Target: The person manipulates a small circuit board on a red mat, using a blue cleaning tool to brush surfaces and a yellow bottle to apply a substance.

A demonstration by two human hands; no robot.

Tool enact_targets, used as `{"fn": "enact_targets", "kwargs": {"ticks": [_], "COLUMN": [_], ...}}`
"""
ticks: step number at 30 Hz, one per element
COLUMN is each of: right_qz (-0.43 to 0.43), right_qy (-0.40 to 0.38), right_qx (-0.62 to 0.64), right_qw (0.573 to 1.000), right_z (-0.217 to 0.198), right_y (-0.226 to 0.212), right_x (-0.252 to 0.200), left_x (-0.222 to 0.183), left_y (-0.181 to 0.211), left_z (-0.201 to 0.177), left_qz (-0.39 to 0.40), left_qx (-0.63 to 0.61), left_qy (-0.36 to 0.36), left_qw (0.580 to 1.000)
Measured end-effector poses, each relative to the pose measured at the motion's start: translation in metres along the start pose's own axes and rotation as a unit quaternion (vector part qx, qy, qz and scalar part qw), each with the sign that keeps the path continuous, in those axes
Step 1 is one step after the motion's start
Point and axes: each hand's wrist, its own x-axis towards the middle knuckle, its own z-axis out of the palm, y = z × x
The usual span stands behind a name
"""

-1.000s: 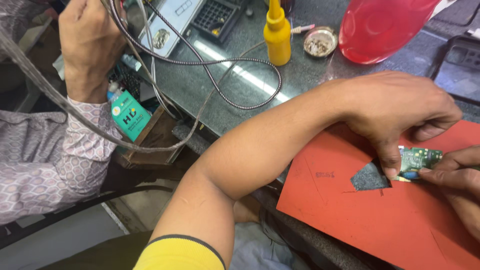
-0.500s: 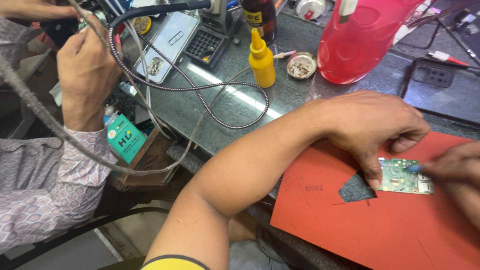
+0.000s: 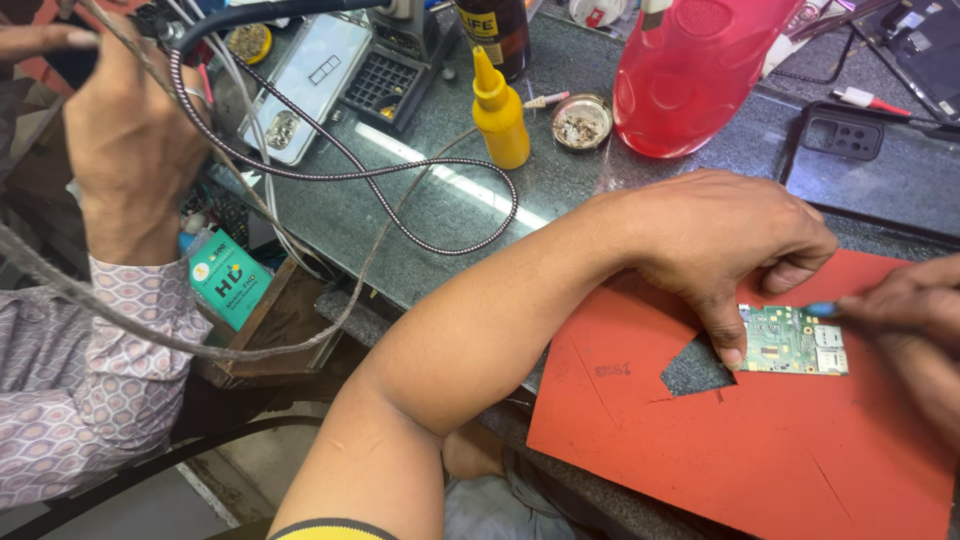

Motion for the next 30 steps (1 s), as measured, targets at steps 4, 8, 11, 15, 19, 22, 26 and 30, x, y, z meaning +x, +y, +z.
{"fn": "enact_targets", "kwargs": {"ticks": [4,8,11,15,19,22,26,30], "right_qz": [-0.067,-0.081,0.040,-0.081,0.032,-0.024,-0.022,-0.012], "right_qy": [-0.039,-0.045,0.023,-0.041,0.022,-0.013,-0.033,-0.024], "right_qx": [-0.101,-0.092,0.072,-0.065,0.031,-0.024,-0.079,-0.021], "right_qw": [0.992,0.991,0.996,0.994,0.999,0.999,0.996,0.999], "right_z": [-0.011,-0.007,0.002,-0.002,0.002,0.000,0.002,-0.006], "right_y": [-0.027,-0.024,-0.011,-0.005,0.009,-0.014,-0.012,-0.011], "right_x": [0.001,-0.002,-0.012,-0.022,-0.010,-0.021,-0.023,-0.014], "left_x": [-0.001,0.000,0.000,0.001,0.002,0.001,0.000,0.001], "left_y": [0.001,-0.004,-0.007,-0.011,-0.011,-0.010,-0.010,-0.008], "left_z": [0.001,0.003,0.007,0.008,0.009,0.007,0.008,0.006], "left_qz": [0.006,0.002,0.008,0.047,0.015,0.046,0.031,0.023], "left_qx": [0.002,0.004,0.006,0.002,0.005,0.004,-0.005,0.011], "left_qy": [0.007,0.014,0.014,0.039,0.020,0.040,0.029,0.024], "left_qw": [1.000,1.000,1.000,0.998,1.000,0.998,0.999,0.999]}}
